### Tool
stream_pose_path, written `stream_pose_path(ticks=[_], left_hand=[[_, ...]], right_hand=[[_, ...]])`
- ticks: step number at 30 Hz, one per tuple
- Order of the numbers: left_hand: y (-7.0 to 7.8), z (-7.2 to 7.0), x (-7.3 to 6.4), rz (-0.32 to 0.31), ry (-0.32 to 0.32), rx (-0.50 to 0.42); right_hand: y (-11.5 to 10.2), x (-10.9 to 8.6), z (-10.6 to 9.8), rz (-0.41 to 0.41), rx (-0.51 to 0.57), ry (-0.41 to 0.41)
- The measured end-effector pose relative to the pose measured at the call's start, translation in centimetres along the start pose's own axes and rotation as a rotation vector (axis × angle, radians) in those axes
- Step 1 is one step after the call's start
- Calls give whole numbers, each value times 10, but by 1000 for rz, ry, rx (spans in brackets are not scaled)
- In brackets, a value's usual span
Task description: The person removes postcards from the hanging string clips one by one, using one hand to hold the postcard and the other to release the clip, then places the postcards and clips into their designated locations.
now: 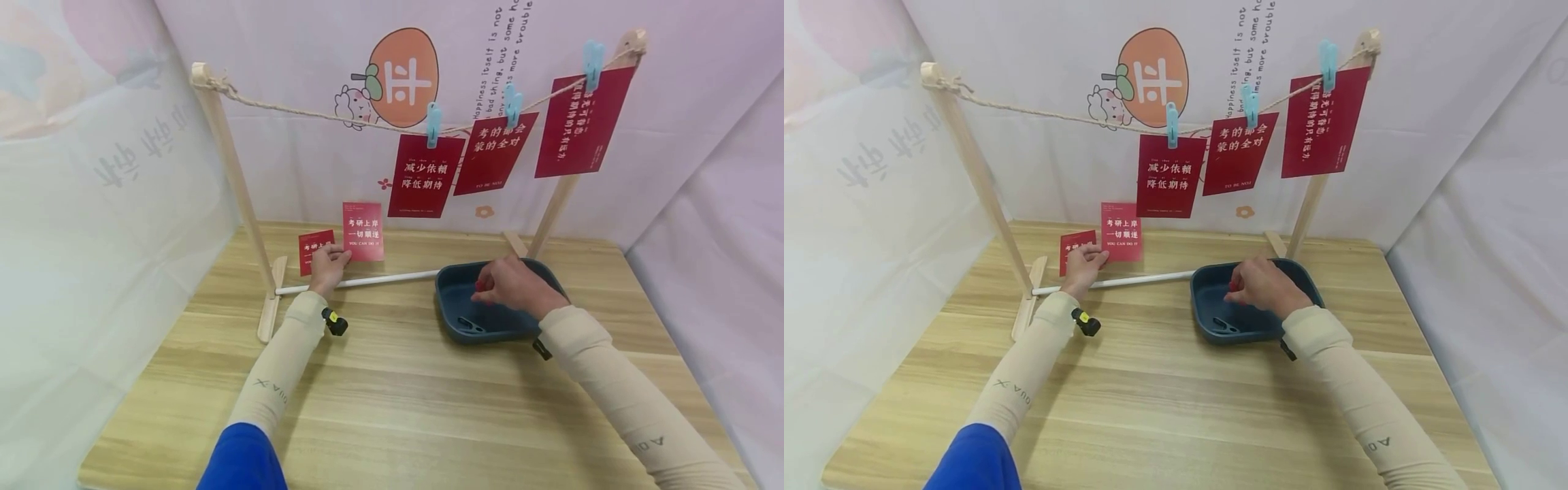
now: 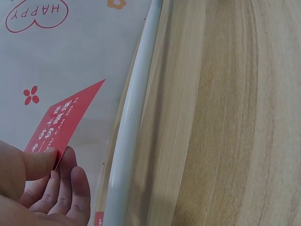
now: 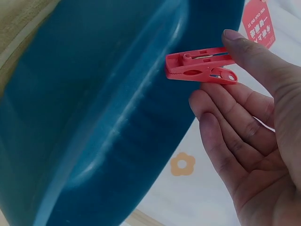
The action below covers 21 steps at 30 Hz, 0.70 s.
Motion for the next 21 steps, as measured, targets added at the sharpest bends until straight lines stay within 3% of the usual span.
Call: stream_pose_path(ticks=[21], left_hand=[[-8,5,2,-14,-7,63]], right_hand=[[11,-2,16,8,-44,-21]])
Point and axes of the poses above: each hand's wrist, its own x-axis towards the middle knuckle, its own z-axis out of the palm, y = z × x, the point moved 7 cm from there along x, towards the middle knuckle, and after that the axes turned 2 degrees about -x, right-handed, at the moved point
